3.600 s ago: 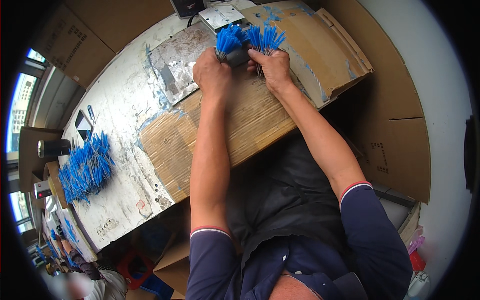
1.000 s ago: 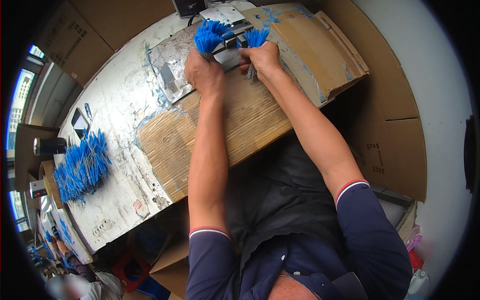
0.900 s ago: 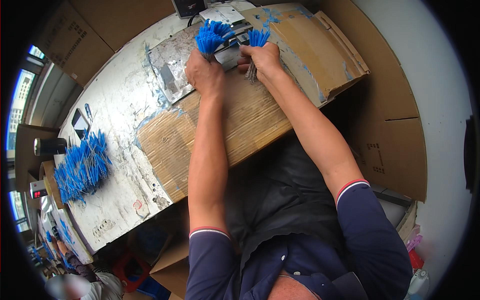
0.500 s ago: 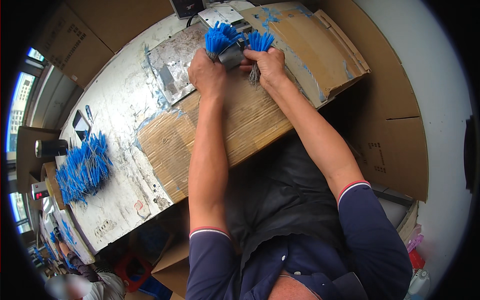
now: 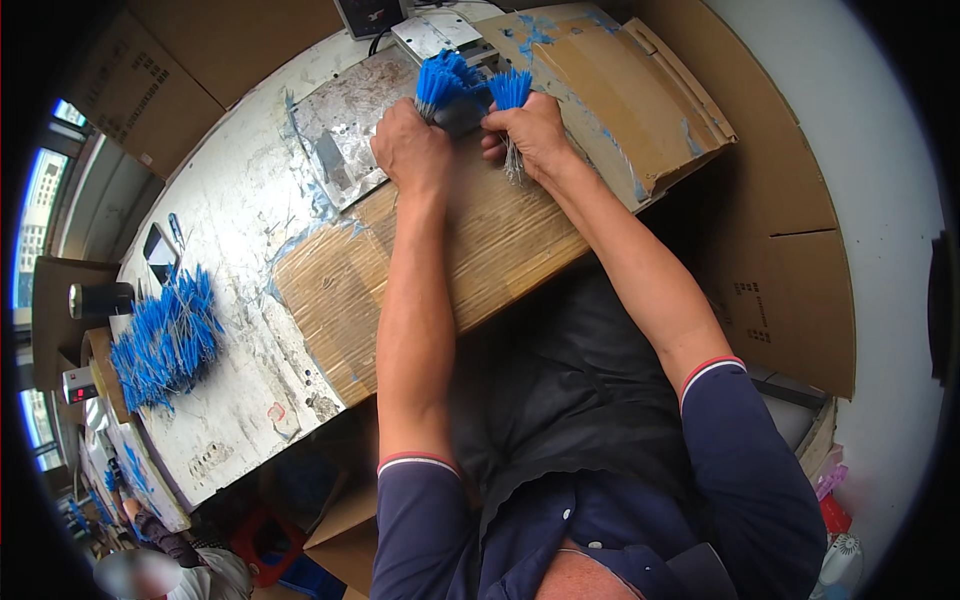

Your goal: Bundling blue bristles and securing them into metal holders using a mechanical press.

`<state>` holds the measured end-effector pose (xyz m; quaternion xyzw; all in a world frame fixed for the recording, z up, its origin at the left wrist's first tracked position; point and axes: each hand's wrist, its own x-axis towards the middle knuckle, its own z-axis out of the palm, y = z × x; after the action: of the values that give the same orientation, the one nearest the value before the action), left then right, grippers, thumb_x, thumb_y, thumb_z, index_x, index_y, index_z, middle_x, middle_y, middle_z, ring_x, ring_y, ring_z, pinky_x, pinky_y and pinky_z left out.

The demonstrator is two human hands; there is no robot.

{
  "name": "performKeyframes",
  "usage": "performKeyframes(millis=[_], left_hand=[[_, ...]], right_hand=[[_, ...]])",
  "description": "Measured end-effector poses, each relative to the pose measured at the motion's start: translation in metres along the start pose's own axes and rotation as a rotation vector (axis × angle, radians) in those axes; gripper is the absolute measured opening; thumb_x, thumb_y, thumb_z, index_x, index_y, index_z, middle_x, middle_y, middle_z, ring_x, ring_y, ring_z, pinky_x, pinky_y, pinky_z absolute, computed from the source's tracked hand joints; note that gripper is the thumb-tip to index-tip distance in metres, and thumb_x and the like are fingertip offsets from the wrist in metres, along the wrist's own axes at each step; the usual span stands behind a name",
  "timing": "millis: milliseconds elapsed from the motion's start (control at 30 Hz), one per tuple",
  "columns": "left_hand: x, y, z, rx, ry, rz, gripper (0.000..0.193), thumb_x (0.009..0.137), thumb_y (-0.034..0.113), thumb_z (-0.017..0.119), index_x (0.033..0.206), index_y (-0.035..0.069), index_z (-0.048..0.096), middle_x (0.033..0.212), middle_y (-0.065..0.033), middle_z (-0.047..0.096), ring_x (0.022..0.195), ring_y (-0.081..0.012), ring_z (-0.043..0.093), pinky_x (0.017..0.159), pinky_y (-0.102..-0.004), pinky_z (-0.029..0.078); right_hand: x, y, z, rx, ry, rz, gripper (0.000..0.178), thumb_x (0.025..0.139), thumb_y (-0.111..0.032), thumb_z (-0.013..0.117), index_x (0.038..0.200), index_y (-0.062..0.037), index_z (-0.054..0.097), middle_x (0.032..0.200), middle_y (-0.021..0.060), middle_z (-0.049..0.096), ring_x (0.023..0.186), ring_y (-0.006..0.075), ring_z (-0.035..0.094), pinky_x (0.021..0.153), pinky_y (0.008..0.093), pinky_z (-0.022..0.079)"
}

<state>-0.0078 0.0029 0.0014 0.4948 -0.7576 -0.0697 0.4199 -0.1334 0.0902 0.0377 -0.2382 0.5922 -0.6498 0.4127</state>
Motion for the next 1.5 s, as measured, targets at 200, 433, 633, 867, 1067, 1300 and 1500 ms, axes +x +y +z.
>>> performKeyframes(millis=[200,433,633,867,1067,1300,1500], left_hand=[[0.003,0.001,-0.003,-0.2,0.107,-0.205,0.011,0.085,0.011,0.066,0.094,0.005,0.066,0.088,-0.0182,0.069,0.085,-0.0399,0.066,0.076,-0.0483,0.049],[0.003,-0.001,-0.002,-0.296,0.14,-0.235,0.014,0.083,0.009,0.072,0.094,0.004,0.065,0.09,-0.0181,0.068,0.087,-0.0411,0.065,0.076,-0.0492,0.048],[0.004,0.006,-0.009,-0.381,0.173,-0.214,0.015,0.084,0.006,0.069,0.099,0.008,0.068,0.092,-0.0166,0.069,0.089,-0.0401,0.065,0.077,-0.0483,0.049],[0.003,-0.002,-0.004,-0.331,0.178,-0.201,0.018,0.092,0.022,0.07,0.104,0.008,0.07,0.087,-0.0166,0.072,0.082,-0.0362,0.069,0.075,-0.0428,0.05],[0.001,0.005,-0.006,-0.347,0.112,-0.189,0.014,0.083,0.008,0.07,0.097,0.007,0.067,0.088,-0.0181,0.069,0.084,-0.0416,0.066,0.074,-0.049,0.05],[0.001,0.0,-0.002,-0.248,0.016,-0.145,0.013,0.081,0.012,0.071,0.09,0.006,0.064,0.085,-0.02,0.068,0.082,-0.0425,0.066,0.072,-0.0507,0.049],[0.001,0.005,-0.006,-0.245,0.015,-0.137,0.011,0.082,0.011,0.069,0.09,0.006,0.063,0.083,-0.0201,0.068,0.081,-0.0428,0.066,0.073,-0.0511,0.049]], right_hand=[[0.02,0.0,0.011,-0.095,0.15,-0.009,0.013,0.073,0.007,0.068,0.082,0.0031,0.059,0.07,0.0122,0.063,0.051,0.0218,0.064,0.041,0.0338,0.055],[0.021,-0.002,0.019,-0.109,0.179,-0.017,0.013,0.074,0.008,0.068,0.076,0.0026,0.057,0.067,0.013,0.063,0.05,0.0229,0.065,0.041,0.034,0.054],[0.024,0.006,0.019,-0.074,0.196,-0.078,0.014,0.075,0.006,0.07,0.075,0.0006,0.057,0.067,0.0125,0.063,0.051,0.0229,0.065,0.041,0.0341,0.055],[0.021,0.0,0.024,-0.118,0.195,-0.031,0.013,0.077,0.005,0.07,0.076,0.0003,0.058,0.067,0.0132,0.064,0.051,0.023,0.066,0.041,0.0352,0.055],[0.023,0.002,0.015,0.089,0.146,0.016,0.011,0.081,0.002,0.072,0.085,0.0035,0.062,0.072,0.0161,0.066,0.057,0.0244,0.067,0.047,0.0365,0.058],[0.025,0.0,0.003,0.281,0.007,-0.169,0.012,0.086,-0.005,0.074,0.093,0.0032,0.067,0.078,0.0129,0.069,0.066,0.0221,0.069,0.055,0.0347,0.061],[0.009,0.018,0.006,0.269,0.12,-0.221,0.011,0.082,-0.006,0.079,0.085,0.0023,0.071,0.076,0.0088,0.07,0.058,0.0146,0.066,0.049,0.0292,0.057]])
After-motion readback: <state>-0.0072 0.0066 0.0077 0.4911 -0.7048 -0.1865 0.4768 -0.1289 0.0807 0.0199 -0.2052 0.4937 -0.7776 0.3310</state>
